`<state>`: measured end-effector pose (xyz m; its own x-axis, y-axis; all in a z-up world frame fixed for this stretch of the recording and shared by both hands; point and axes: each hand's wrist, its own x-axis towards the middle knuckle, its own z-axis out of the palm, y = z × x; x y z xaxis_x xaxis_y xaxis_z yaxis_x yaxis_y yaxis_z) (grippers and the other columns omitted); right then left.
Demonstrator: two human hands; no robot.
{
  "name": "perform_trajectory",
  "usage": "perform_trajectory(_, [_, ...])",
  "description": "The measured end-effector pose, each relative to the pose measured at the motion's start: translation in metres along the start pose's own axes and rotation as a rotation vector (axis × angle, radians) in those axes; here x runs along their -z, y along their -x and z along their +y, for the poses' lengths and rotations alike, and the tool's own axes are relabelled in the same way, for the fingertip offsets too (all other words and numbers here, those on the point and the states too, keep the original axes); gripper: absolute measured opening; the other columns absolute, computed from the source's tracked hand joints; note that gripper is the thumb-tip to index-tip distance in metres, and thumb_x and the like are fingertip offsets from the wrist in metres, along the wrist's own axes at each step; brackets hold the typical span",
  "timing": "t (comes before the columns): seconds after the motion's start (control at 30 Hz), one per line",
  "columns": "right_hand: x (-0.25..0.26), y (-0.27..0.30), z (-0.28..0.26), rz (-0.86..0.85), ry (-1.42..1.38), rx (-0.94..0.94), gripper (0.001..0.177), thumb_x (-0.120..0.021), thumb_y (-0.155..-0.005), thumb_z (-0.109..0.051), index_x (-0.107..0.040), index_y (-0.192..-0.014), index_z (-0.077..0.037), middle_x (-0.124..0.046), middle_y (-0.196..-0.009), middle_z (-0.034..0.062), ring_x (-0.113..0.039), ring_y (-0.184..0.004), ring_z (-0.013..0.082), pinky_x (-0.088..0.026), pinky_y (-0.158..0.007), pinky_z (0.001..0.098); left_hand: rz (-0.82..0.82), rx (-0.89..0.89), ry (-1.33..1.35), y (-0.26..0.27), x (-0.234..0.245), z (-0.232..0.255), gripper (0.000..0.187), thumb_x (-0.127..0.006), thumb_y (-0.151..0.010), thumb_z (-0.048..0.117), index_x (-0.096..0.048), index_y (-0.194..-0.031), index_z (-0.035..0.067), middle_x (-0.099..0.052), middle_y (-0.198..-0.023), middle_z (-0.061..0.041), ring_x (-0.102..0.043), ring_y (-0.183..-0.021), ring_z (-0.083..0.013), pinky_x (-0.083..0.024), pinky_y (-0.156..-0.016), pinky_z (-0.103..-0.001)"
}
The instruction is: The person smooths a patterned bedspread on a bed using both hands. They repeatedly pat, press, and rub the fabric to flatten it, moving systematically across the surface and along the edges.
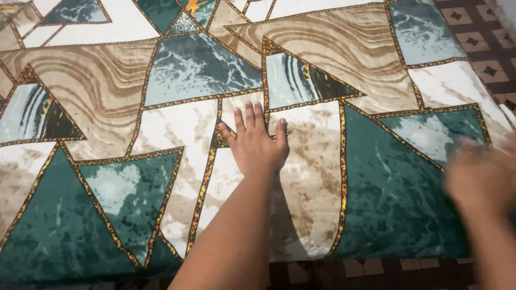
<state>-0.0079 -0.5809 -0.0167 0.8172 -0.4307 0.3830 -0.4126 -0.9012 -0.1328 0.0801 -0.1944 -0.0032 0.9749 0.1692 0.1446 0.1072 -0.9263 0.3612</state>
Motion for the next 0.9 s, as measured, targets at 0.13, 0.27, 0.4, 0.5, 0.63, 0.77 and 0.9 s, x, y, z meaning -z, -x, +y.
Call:
perform_trajectory(0.13, [-0.034,0.008,-0.145,-0.156,-0.327,0.142,0.075,-0.062,-0.101,-0.042,-0.038,-0.158,0.001,-0.034,-0.163,0.0264,-0.031,-0.146,0.0503,-0.021,-0.12,0.0592,-0.017,0.004,-0.035,0.0,0.001,0.001,0.08,-0.035,-0.095,0.063,-0.036,-0.156,0.012,-0.033,-0.164,-0.007,-0.021,-0.154,-0.0295,0.003,-0.122,-0.059])
perform_trajectory(0.27, [-0.037,0.036,-0.236,-0.072,-0.18,0.577,0.072,-0.056,-0.1,-0.044,-0.042,-0.156,-0.002,-0.041,-0.161,0.0173,-0.038,-0.148,0.0326,-0.016,-0.116,0.0616,-0.024,0.008,-0.028,0.0,0.003,0.002,0.08,-0.036,-0.095,0.064,-0.036,-0.157,0.012,-0.033,-0.164,-0.006,-0.021,-0.154,-0.0288,0.003,-0.123,-0.058])
perform_trajectory(0.4, [-0.018,0.027,-0.196,-0.294,-0.235,0.478,0.071,-0.052,-0.094,-0.054,-0.045,-0.151,-0.011,-0.044,-0.157,0.0105,-0.036,-0.149,0.0261,-0.017,-0.122,0.0581,0.014,-0.005,-0.017,0.0,0.0,0.002,0.08,-0.035,-0.095,0.064,-0.037,-0.156,0.012,-0.034,-0.163,-0.007,-0.022,-0.153,-0.0291,0.002,-0.123,-0.058])
perform_trajectory(0.5, [-0.001,0.011,-0.129,-0.33,-0.115,0.373,0.071,-0.047,-0.098,-0.06,-0.045,-0.153,-0.016,-0.045,-0.159,0.0105,-0.037,-0.15,0.0264,-0.022,-0.127,0.057,0.005,-0.009,-0.02,0.001,0.003,0.001,0.08,-0.036,-0.096,0.064,-0.038,-0.156,0.011,-0.035,-0.163,-0.008,-0.022,-0.153,-0.03,0.002,-0.123,-0.059])
perform_trajectory(0.63, [-0.006,-0.004,-0.057,-0.244,-0.056,0.405,0.082,-0.03,-0.1,-0.067,-0.029,-0.162,-0.013,-0.029,-0.168,0.0134,-0.027,-0.152,0.0342,-0.012,-0.116,0.067,-0.01,0.0,-0.035,0.001,0.005,0.002,0.079,-0.035,-0.096,0.064,-0.038,-0.155,0.012,-0.034,-0.164,-0.007,-0.022,-0.153,-0.0298,0.002,-0.123,-0.059])
perform_trajectory(0.77, [-0.01,-0.013,0.002,-0.281,0.031,0.246,0.089,-0.028,-0.097,-0.075,-0.025,-0.165,-0.017,-0.024,-0.169,0.0089,-0.023,-0.154,0.0337,-0.011,-0.122,0.0643,-0.003,-0.002,-0.023,0.0,0.004,0.003,0.08,-0.035,-0.095,0.064,-0.037,-0.156,0.012,-0.034,-0.164,-0.007,-0.022,-0.153,-0.0293,0.002,-0.123,-0.058])
perform_trajectory(0.9, [-0.002,-0.019,0.013,-0.243,0.03,0.068,0.093,-0.035,-0.098,-0.075,-0.031,-0.161,-0.007,-0.026,-0.168,0.0187,-0.022,-0.153,0.0424,-0.016,-0.114,0.07,-0.016,0.003,-0.046,0.0,0.002,0.002,0.08,-0.034,-0.096,0.064,-0.037,-0.156,0.012,-0.033,-0.164,-0.007,-0.022,-0.153,-0.0292,0.002,-0.123,-0.059])
